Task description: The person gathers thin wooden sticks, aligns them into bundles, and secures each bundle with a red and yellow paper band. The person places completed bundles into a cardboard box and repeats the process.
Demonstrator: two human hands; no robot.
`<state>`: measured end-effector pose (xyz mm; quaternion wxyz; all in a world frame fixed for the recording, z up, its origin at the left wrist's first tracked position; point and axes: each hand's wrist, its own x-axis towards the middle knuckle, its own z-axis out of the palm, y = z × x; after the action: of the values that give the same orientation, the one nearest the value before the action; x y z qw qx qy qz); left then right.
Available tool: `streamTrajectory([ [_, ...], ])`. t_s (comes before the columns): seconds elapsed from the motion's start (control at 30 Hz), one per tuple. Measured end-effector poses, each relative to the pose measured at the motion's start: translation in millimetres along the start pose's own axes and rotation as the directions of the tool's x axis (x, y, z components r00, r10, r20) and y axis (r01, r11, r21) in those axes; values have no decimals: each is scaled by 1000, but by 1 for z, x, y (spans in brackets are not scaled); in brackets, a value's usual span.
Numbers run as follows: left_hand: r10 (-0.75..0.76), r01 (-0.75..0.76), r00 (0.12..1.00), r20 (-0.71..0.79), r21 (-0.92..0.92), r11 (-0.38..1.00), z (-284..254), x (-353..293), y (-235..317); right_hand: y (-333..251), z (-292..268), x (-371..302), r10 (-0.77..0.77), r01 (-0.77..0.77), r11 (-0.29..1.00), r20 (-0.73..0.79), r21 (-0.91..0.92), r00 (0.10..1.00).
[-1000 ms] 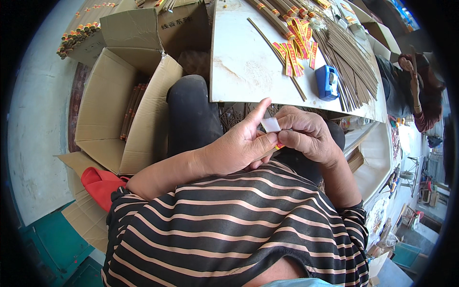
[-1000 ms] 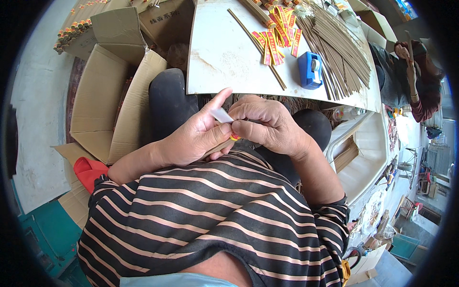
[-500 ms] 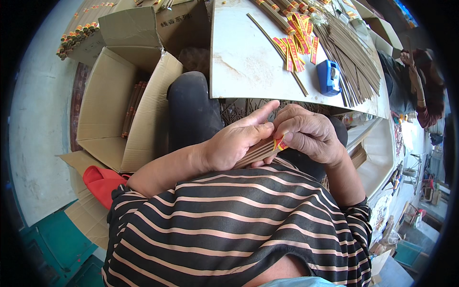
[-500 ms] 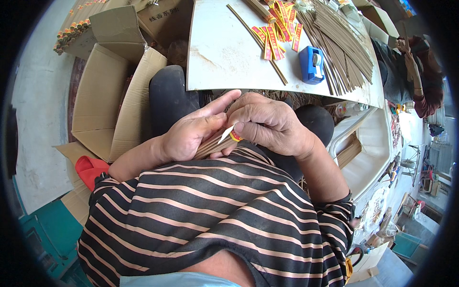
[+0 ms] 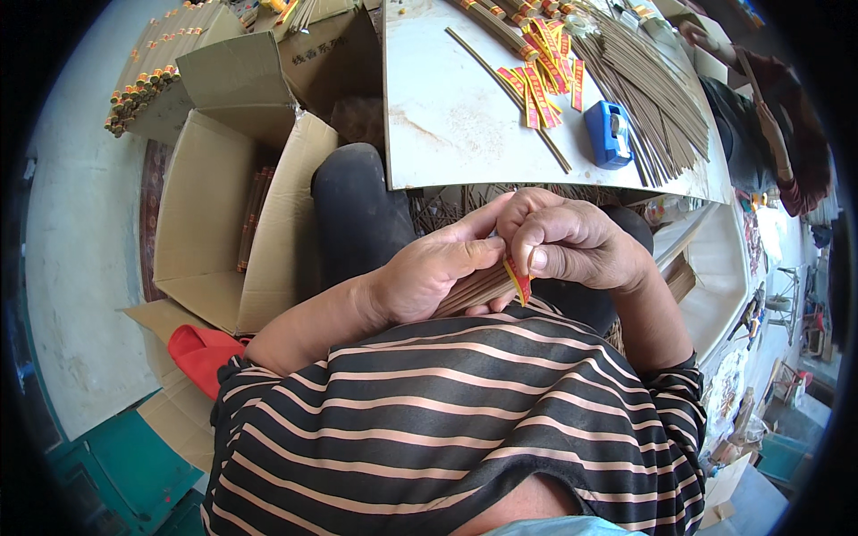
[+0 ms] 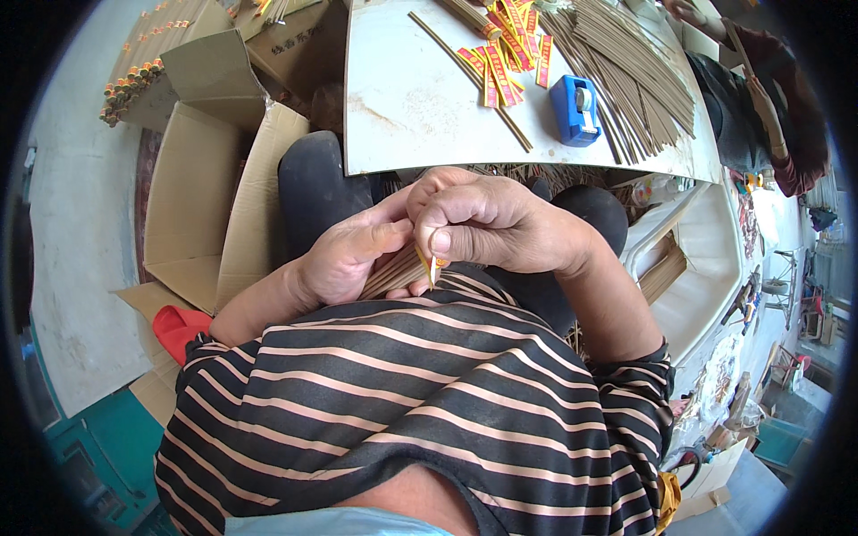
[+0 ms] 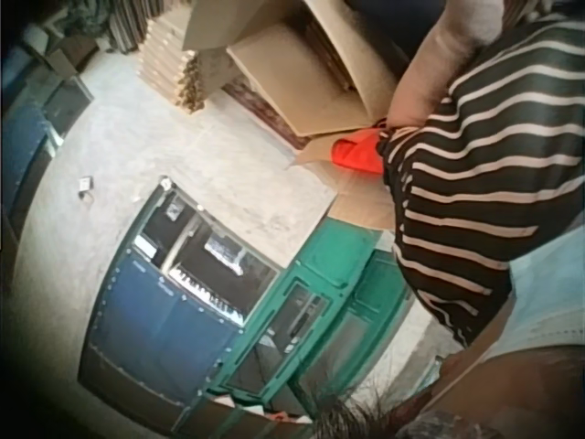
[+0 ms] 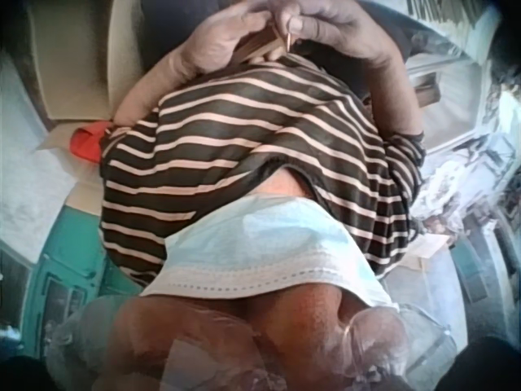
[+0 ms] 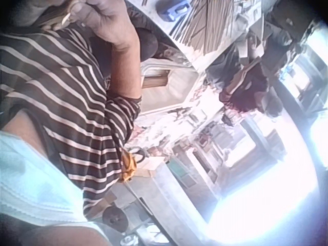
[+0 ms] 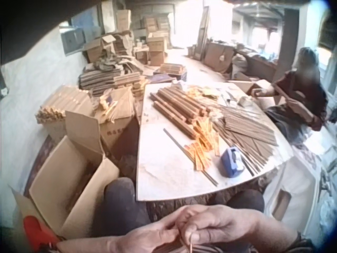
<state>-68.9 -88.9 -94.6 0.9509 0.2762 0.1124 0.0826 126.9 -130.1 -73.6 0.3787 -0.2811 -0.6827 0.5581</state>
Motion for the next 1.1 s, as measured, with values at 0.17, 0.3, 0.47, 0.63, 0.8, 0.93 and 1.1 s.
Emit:
streamTrajectory([
  [0.17, -27, 28, 999, -18, 60, 998, 1, -1, -1, 0, 0, 1, 10, -11, 999, 32, 32, 999],
  [0.3, -39, 42, 997, -60, 50, 998, 1, 1, -2, 3, -3, -1, 11, -13, 999, 57, 40, 998],
  [0.47, 83, -50, 981, -175, 185, 982, 5, -6, -1, -2, 1, -6, 110, -83, 992, -313, 98, 943],
  [0.63, 218, -79, 931, -293, 421, 904, 5, -12, 2, -6, 31, -15, 396, -409, 910, -439, 69, 806],
  [0.8, 236, -99, 937, -256, 455, 885, 3, -9, 1, 1, 39, -9, 431, -403, 901, -449, 161, 783],
  [0.93, 202, -93, 946, -254, 386, 918, 3, -8, 2, 11, 39, -11, 317, -290, 948, -477, 130, 820],
  [1.1, 157, -97, 964, -213, 270, 958, 1, -7, 4, 20, 37, -12, 224, -200, 975, -498, 100, 838],
])
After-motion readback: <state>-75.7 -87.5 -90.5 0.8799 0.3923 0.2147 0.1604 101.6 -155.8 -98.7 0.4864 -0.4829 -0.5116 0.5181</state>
